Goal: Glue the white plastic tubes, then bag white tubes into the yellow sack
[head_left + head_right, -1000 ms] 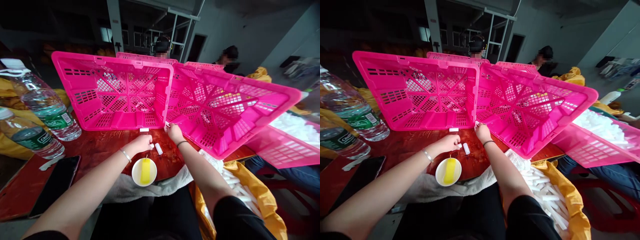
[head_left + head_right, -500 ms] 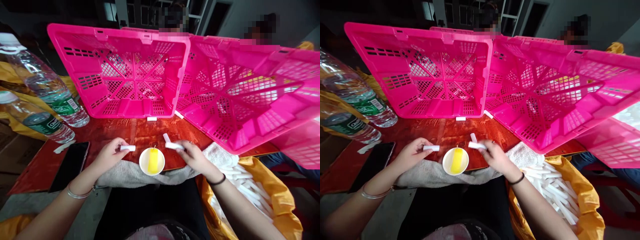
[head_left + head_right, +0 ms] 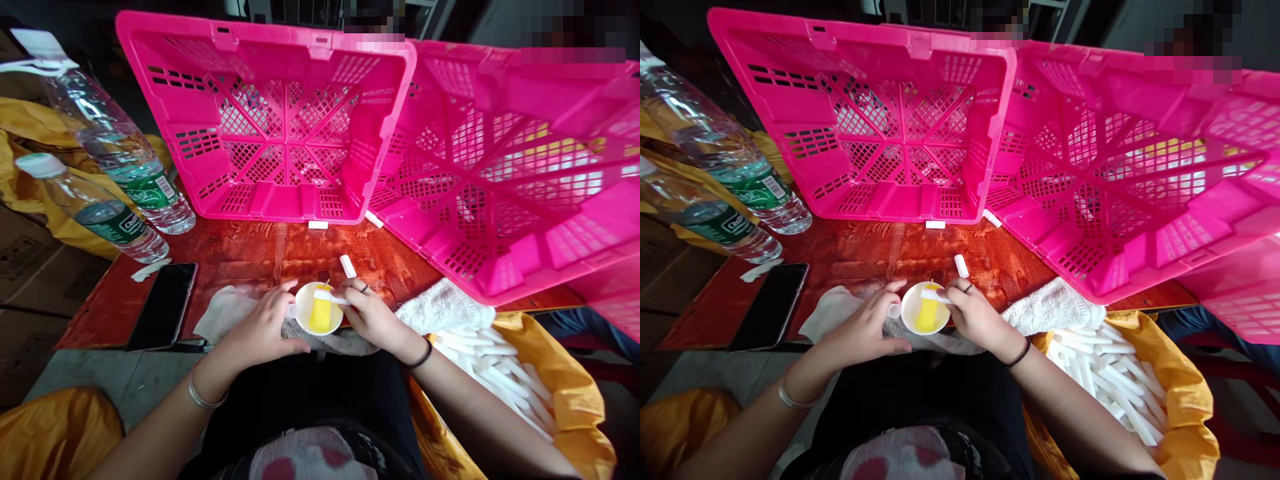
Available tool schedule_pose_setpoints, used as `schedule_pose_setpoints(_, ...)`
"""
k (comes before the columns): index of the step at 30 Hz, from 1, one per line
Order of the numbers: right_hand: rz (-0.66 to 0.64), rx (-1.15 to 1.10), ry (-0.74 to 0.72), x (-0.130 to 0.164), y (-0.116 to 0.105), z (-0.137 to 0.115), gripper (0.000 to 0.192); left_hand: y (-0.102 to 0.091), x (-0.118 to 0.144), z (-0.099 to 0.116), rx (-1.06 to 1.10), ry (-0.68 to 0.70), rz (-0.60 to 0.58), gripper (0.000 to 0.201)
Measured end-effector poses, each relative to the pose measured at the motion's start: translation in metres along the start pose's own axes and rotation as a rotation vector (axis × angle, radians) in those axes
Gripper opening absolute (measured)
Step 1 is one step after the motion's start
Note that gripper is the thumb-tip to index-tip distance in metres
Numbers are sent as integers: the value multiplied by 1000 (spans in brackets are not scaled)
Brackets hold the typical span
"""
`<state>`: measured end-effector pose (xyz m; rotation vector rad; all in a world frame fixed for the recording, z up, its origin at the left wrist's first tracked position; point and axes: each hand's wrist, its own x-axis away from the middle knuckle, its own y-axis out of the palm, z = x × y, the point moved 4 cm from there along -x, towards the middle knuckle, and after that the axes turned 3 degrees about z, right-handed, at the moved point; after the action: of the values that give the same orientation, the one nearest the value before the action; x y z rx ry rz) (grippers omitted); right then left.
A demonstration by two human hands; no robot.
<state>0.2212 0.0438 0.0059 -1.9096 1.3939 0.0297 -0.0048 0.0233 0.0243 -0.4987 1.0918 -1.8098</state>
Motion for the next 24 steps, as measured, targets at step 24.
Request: schedule_pose_setpoints(24,26,-102,88,31,3,-15,27,17,-14,4,30,-6,7,63)
